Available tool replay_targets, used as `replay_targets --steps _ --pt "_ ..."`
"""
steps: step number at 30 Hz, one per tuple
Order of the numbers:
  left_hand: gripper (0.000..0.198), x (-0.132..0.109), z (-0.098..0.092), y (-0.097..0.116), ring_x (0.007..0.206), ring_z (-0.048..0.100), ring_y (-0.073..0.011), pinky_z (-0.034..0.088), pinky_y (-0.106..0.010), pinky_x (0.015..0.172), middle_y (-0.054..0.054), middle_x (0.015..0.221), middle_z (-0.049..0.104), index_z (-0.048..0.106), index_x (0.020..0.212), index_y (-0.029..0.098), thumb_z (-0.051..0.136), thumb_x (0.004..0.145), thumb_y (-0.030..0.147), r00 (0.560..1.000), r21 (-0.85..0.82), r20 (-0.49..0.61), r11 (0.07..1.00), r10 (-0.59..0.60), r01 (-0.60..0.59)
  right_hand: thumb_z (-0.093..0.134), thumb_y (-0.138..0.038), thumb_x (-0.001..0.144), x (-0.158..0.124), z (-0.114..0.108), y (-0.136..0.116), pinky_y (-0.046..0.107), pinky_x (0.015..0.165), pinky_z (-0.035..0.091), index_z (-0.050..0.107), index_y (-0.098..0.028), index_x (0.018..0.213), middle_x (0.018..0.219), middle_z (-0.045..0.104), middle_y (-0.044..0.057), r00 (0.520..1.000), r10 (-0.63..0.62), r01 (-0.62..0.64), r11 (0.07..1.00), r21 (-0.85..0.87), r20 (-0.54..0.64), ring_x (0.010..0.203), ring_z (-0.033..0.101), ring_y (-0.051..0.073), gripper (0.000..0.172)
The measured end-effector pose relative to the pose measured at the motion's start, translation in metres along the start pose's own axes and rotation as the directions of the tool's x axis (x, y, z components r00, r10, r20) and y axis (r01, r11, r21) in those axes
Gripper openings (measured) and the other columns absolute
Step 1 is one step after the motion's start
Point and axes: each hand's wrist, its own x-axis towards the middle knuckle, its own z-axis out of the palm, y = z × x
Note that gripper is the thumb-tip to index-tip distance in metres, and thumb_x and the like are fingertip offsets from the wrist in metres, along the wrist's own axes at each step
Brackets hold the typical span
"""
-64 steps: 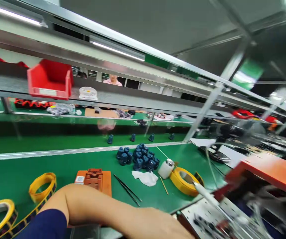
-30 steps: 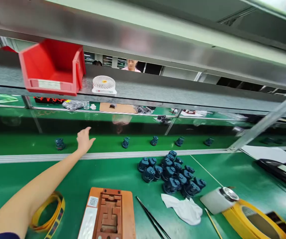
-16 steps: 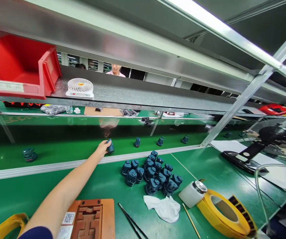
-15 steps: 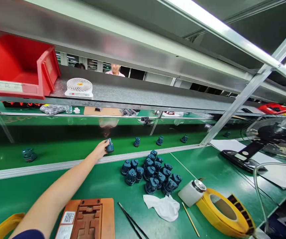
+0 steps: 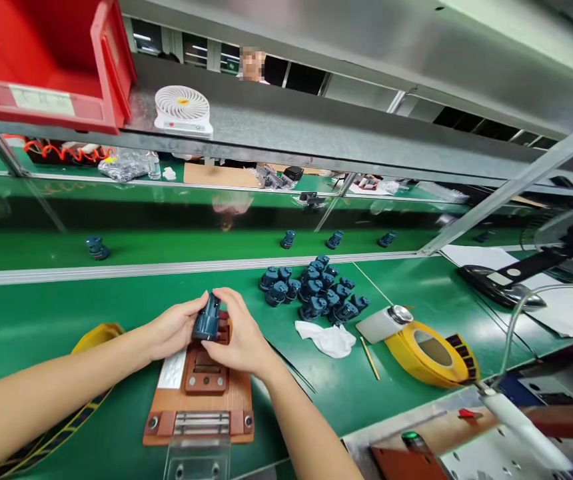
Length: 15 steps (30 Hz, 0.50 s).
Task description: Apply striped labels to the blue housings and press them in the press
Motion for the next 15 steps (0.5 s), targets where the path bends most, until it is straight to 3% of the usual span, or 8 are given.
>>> replay_targets --steps 4,6,9,12,15 --pt "0.050 -0.051 -0.021 -0.006 0.124 0.059 -0.0257 0.045 -0.038 0.106 -0.008 0.128 0.068 0.061 0.129 0.026 0.069 0.087 0.053 0.950 0.325 -0.233 0.937 0.207 -0.125 0.079 -0.019 0.061 -0.014 0.007 0.006 0.047 0.111 0.041 0.042 -0.020 0.136 0.132 0.046 0.013 0.988 0.055 -0.048 0.998 -0.050 0.142 0.129 0.043 0.030 0.084" --pt "0.052 -0.083 -0.033 -0.008 0.127 0.057 -0.0268 0.043 -0.040 0.110 -0.007 0.130 0.067 0.061 0.129 0.029 0.068 0.086 0.057 0.924 0.446 -0.269 0.886 0.272 -0.130 0.082 -0.017 0.059 -0.022 0.008 0.011 0.047 0.111 0.039 0.043 -0.020 0.135 0.130 0.047 0.011 0.981 0.056 -0.045 0.997 -0.062 0.184 0.126 0.044 0.030 0.085" --pt "0.050 -0.128 -0.046 -0.024 0.127 0.056 -0.0291 0.042 -0.041 0.111 -0.005 0.128 0.067 0.065 0.124 0.033 0.067 0.084 0.061 0.918 0.523 -0.299 0.849 0.259 -0.069 0.087 -0.018 0.061 -0.028 0.009 0.017 0.046 0.113 0.036 0.045 -0.020 0.138 0.133 0.047 0.010 0.969 0.048 -0.030 0.997 -0.076 0.244 0.127 0.042 0.029 0.088" --pt "0.039 -0.160 -0.049 -0.061 0.122 0.058 -0.0306 0.044 -0.043 0.109 -0.004 0.120 0.069 0.071 0.111 0.035 0.065 0.085 0.063 0.955 0.590 -0.228 0.808 0.188 -0.018 0.093 -0.039 0.065 -0.031 0.012 0.022 0.051 0.117 0.029 0.038 -0.020 0.149 0.147 0.038 0.014 0.929 0.077 -0.043 0.994 -0.103 0.362 0.137 0.032 0.033 0.102" --pt "0.040 -0.170 -0.045 -0.110 0.120 0.059 -0.0292 0.045 -0.043 0.106 -0.004 0.123 0.067 0.071 0.112 0.036 0.060 0.087 0.064 0.996 0.595 -0.032 0.803 0.082 -0.047 0.087 -0.055 0.071 -0.041 0.012 0.025 0.054 0.120 0.023 0.026 -0.021 0.157 0.159 0.023 0.016 0.908 0.099 -0.065 0.993 -0.096 0.408 0.146 0.019 0.035 0.111"
